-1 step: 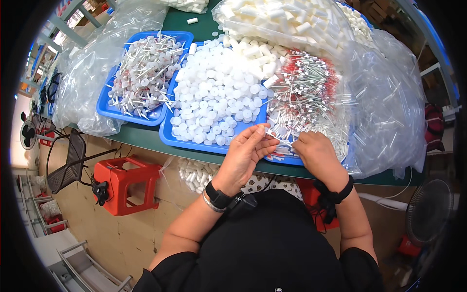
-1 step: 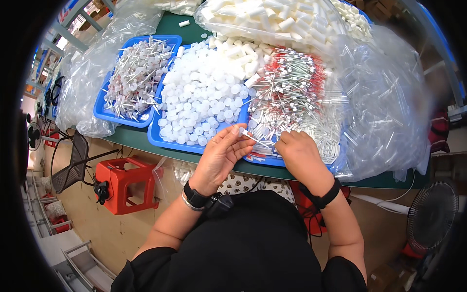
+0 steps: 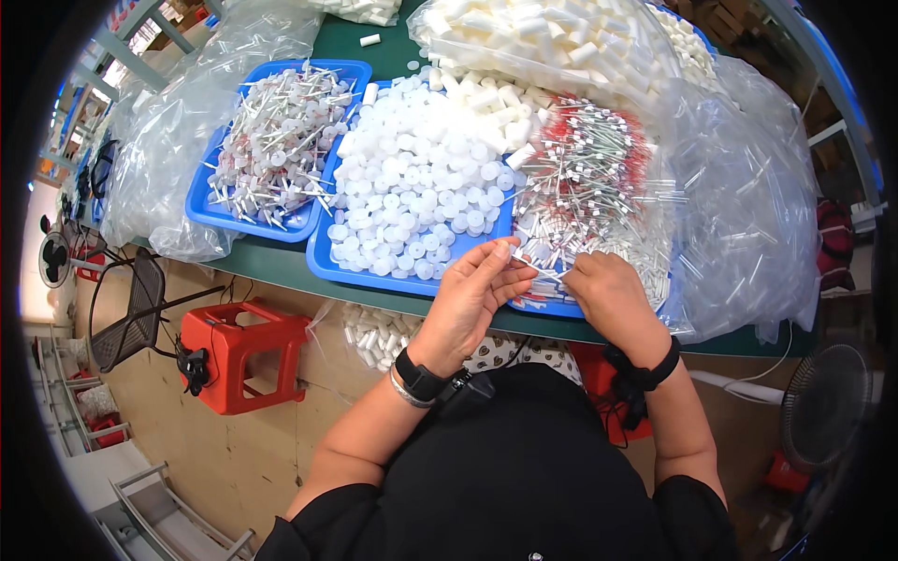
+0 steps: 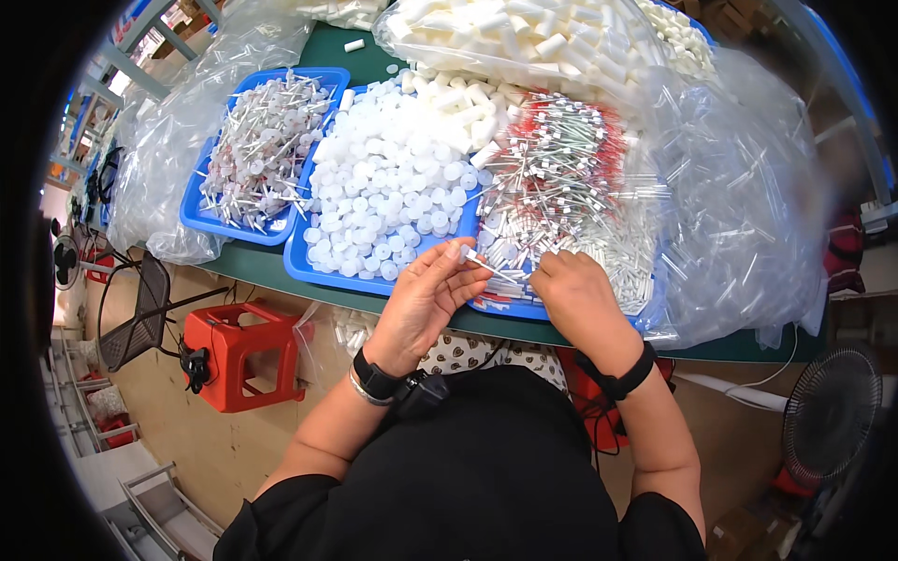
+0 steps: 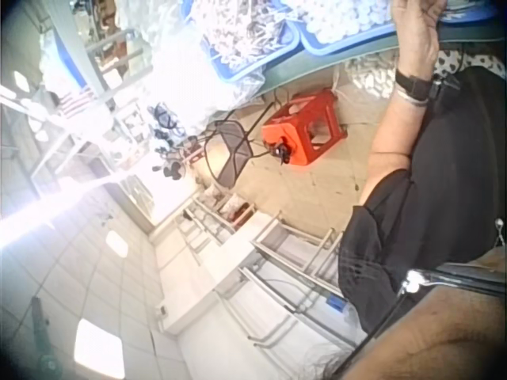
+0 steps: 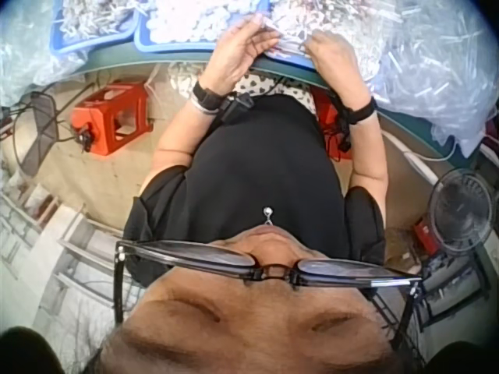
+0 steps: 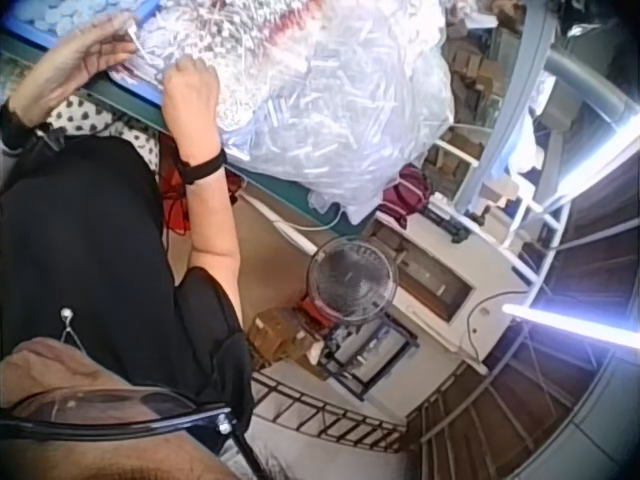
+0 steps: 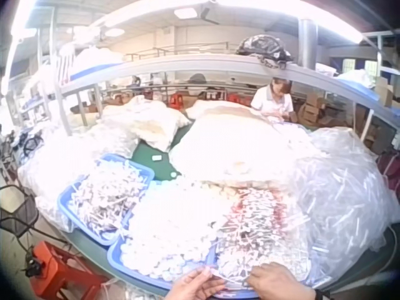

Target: The person repeatedly picks up small white plastic caps and metal rods from blue trays on a table. They insert the rods into the caps by hand and place the assembled units into a separate tray. The process is continuous and repetitive throughout the clip.

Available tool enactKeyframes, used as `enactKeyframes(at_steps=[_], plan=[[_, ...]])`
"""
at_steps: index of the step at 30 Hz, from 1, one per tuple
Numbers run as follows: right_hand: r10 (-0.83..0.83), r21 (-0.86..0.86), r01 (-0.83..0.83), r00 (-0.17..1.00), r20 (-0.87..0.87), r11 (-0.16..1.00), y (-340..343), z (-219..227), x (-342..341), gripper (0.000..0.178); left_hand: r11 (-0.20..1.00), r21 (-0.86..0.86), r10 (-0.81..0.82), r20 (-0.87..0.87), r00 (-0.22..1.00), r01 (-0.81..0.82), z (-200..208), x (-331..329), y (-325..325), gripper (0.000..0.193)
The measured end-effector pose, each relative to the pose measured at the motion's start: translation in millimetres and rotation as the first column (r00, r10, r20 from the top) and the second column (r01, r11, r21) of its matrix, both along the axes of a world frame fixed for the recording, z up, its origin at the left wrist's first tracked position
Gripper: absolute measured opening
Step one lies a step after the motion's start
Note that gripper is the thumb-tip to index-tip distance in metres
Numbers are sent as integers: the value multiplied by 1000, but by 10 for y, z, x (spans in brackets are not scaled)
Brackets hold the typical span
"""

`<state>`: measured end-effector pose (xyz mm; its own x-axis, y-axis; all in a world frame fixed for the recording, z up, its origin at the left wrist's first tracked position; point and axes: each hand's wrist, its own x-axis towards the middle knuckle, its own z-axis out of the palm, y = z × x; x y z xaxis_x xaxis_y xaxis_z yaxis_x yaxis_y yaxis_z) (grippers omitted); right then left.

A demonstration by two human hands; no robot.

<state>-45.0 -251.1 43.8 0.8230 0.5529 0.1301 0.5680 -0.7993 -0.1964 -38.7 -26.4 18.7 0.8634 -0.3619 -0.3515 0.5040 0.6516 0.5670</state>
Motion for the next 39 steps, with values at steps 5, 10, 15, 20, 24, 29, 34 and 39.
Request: enactKeyframes(at_steps=[5,10,15,20,24,29,34,39], plan=[[-83,348,142,980,-180,927,5,126,-27,6,1000,-13,6,-17,1000,-6,5,4,1,33],[-98,475,247,944,-316,845,94,354,-61,8,999,-31,10,-22,1000,-11,30,-10,-29,31],[-115,483,247,951,-285,840,110,355,-79,8,999,-36,31,-12,999,-31,29,-15,-37,30],[-117,485,230,961,-251,844,106,311,-79,8,998,-33,48,-11,999,-48,37,-21,-34,31],[-99,493,173,980,-171,853,121,300,-65,7,999,-22,33,-6,999,-33,0,-28,-48,31],[-59,613,324,910,-411,721,193,208,-70,10,996,31,-87,61,994,85,16,-107,-106,37],[227,509,704,461,-858,495,184,181,-4,23,989,103,-126,170,977,110,40,-130,-85,39],[67,536,534,665,-744,654,387,261,-67,24,964,251,-143,229,963,84,88,-72,90,34]])
